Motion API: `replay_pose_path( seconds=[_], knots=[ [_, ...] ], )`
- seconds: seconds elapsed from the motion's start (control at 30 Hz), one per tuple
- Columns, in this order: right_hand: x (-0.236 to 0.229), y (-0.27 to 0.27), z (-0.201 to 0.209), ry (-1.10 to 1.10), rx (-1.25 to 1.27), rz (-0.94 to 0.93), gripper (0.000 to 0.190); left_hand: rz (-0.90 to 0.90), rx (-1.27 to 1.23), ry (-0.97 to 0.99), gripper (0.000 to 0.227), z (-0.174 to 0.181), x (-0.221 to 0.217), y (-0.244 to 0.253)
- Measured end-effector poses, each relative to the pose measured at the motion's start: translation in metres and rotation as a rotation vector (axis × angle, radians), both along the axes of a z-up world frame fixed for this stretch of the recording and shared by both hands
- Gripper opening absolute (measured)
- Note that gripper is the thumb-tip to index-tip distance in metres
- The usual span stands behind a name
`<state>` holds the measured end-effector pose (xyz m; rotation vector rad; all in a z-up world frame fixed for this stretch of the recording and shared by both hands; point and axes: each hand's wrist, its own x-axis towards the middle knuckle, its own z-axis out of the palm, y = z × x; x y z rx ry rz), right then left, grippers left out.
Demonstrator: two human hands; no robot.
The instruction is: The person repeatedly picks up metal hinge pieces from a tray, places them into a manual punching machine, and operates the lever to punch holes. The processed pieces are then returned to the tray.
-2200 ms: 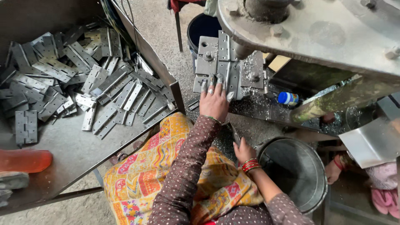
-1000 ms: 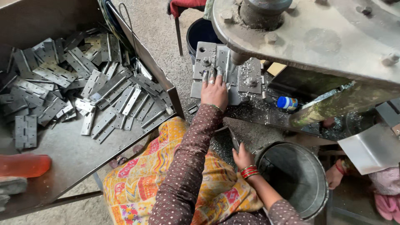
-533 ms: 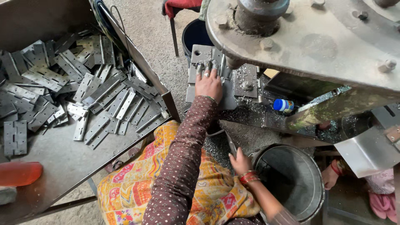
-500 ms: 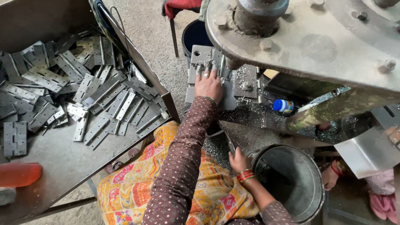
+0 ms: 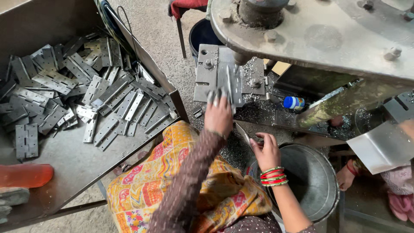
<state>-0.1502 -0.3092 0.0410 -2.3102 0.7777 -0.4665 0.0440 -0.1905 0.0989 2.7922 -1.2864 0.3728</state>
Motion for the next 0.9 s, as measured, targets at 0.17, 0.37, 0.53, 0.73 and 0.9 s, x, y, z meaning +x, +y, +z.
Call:
replay_pose_path(
  seconds=[0.17, 0.37, 0.53, 0.73, 0.9],
  knots=[
    [-0.004, 0.009, 0.002, -0.112, -0.314, 0.052, 0.033, -0.150, -0.438, -0.096, 0.028, -0.011, -0.038, 0.039],
    [0.000, -0.003, -0.005, 0.004, 0.011, -0.004, 0.036, -0.219, -0.683, 0.041, 0.016, 0.013, -0.010, 0.035],
    [-0.001, -0.003, -0.013, 0.017, 0.017, -0.012, 0.034, -0.092, -0.649, -0.268, 0.022, 0.020, 0.000, 0.009],
    [-0.001, -0.002, -0.007, 0.003, -0.087, 0.029, 0.030, 0.060, -0.117, 0.026, 0.043, -0.005, 0.032, -0.001],
    [-0.004, 0.008, 0.007, -0.030, -0.004, 0.025, 0.030, 0.235, -0.182, -0.106, 0.067, -0.010, 0.016, 0.016]
  ],
)
